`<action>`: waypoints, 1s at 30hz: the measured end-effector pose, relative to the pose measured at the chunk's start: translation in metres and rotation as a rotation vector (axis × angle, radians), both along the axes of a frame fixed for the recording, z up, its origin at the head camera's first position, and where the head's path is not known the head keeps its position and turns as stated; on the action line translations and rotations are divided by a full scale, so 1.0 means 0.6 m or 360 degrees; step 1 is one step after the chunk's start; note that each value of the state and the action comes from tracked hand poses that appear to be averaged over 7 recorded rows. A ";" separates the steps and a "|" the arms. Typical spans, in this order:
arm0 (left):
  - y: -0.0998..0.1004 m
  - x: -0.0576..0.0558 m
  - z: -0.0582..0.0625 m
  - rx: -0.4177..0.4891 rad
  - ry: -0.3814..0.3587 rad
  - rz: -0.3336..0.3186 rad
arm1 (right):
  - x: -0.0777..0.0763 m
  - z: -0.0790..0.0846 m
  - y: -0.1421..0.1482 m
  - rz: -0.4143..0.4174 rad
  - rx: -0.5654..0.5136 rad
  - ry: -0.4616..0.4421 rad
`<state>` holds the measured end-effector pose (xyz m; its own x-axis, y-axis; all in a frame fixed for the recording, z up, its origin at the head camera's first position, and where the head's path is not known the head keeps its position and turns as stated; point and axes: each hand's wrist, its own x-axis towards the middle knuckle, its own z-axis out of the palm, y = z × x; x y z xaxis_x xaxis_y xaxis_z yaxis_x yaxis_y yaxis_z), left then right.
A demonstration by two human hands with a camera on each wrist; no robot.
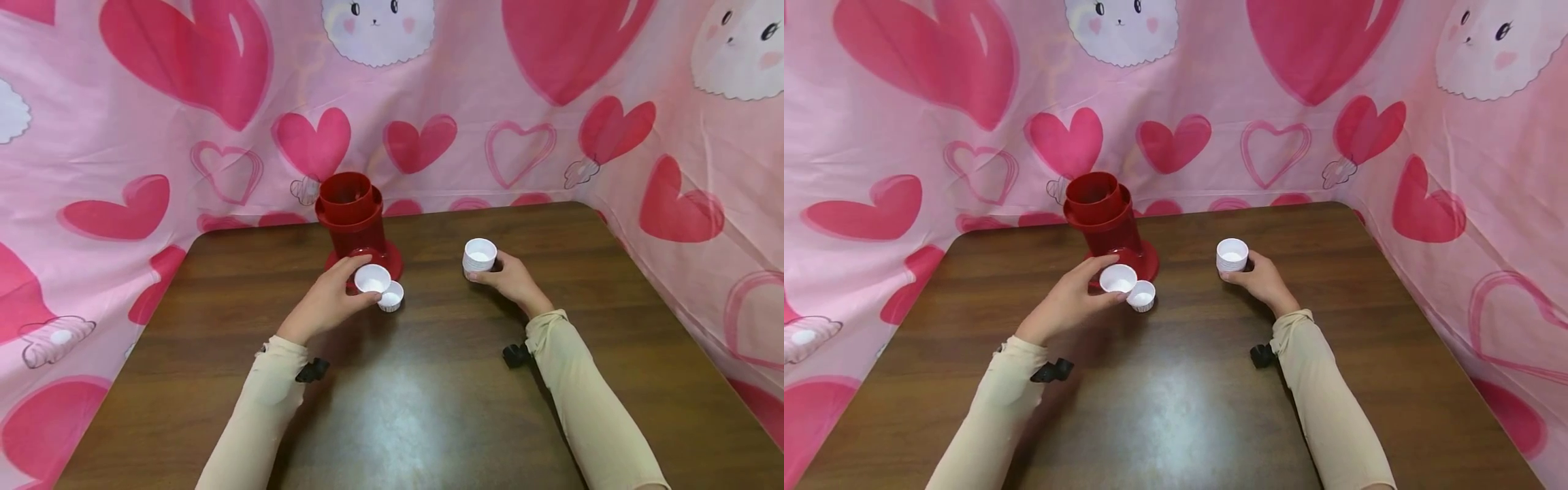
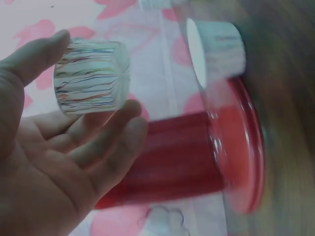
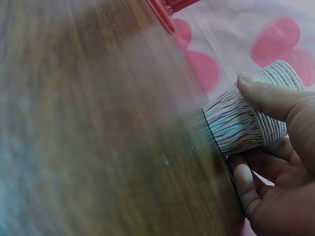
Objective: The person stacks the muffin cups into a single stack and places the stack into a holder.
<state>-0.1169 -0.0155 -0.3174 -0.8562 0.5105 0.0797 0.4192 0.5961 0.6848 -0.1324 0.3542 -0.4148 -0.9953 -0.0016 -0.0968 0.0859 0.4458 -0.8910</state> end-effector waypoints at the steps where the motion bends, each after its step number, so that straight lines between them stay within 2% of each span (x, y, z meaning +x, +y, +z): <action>1: 0.009 -0.004 0.000 0.0040 0.0012 -0.0004 | 0.001 0.001 0.000 0.0001 0.0005 0.0000; 9: 0.083 -0.032 0.010 0.0182 -0.0041 -0.0027 | 0.005 -0.001 -0.002 -0.0012 0.0022 0.0006; 15: 0.147 -0.062 0.016 0.0178 -0.0099 -0.0015 | 0.004 -0.001 -0.006 -0.0033 -0.0012 0.0036; 22: 0.220 -0.100 -0.011 0.0241 -0.0137 -0.0006 | 0.008 0.000 -0.006 -0.0021 -0.0047 0.0030; 27: 0.259 -0.113 -0.027 0.0292 -0.0162 -0.0021 | 0.009 0.004 -0.005 -0.0016 -0.0055 0.0029; 30: 0.276 -0.116 -0.033 0.0267 -0.0153 -0.0037 | 0.009 0.007 -0.005 -0.0013 -0.0058 0.0043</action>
<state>-0.1867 0.1503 -0.3373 -0.8520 0.5167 0.0840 0.3596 0.4612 0.8111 -0.1272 0.3514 -0.4104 -0.9975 0.0035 -0.0701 0.0653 0.4123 -0.9087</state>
